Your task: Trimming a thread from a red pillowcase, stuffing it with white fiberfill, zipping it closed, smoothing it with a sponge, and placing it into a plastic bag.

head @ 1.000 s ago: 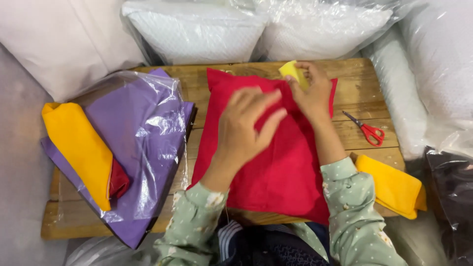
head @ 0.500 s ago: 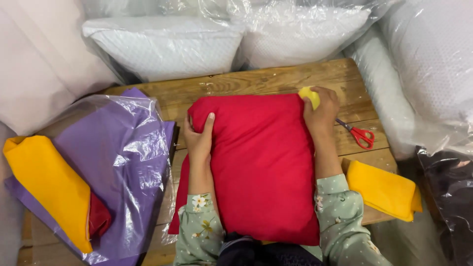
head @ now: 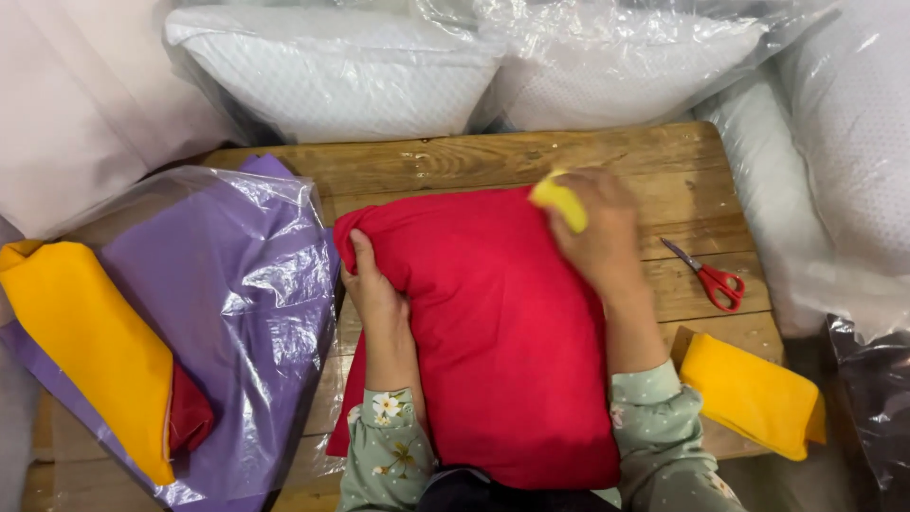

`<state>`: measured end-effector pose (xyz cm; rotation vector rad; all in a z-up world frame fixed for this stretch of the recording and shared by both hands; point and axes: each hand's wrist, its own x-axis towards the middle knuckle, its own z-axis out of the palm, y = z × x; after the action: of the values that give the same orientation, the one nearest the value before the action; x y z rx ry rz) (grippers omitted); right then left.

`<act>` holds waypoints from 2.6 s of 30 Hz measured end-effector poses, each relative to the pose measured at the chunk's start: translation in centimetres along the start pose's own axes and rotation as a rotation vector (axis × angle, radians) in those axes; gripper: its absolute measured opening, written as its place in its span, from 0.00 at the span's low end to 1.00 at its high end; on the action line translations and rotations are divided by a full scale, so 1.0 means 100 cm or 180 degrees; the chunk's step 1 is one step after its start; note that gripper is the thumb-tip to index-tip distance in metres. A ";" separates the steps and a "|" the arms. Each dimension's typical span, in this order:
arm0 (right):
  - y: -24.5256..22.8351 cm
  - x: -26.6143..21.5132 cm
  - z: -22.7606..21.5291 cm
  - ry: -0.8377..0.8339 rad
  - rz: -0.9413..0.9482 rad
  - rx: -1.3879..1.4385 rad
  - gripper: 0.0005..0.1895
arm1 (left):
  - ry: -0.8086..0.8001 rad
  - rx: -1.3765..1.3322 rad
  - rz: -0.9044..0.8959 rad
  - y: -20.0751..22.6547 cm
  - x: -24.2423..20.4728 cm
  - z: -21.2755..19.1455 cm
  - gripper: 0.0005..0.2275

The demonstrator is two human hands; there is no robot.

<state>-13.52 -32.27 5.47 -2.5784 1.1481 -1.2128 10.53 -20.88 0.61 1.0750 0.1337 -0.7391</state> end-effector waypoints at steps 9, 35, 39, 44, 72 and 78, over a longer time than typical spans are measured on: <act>-0.107 0.014 -0.073 0.0710 0.0319 0.0324 0.15 | -0.0325 0.0705 0.1370 -0.059 -0.035 -0.001 0.12; 0.008 -0.012 -0.026 -0.0429 0.0286 -0.0294 0.16 | -0.0254 0.1128 0.3166 -0.046 -0.036 -0.013 0.06; 0.087 -0.043 -0.054 -0.0307 0.0811 -0.1661 0.15 | -0.0081 0.0999 0.2942 -0.042 -0.041 -0.004 0.05; -0.071 -0.005 -0.073 0.0524 -0.0063 -0.0078 0.15 | -0.0201 0.1179 0.3007 -0.041 -0.051 -0.002 0.06; -0.013 0.005 -0.045 -0.0823 0.0005 -0.0059 0.18 | 0.0307 0.0892 0.2490 -0.043 -0.041 -0.003 0.10; -0.054 0.015 -0.083 0.0657 -0.0152 0.0053 0.19 | 0.0218 0.0935 0.2482 -0.041 -0.051 0.005 0.08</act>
<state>-15.37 -27.41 14.02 -2.5299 1.1091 -1.5227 4.07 -19.93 0.10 1.3065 -0.3349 -0.0133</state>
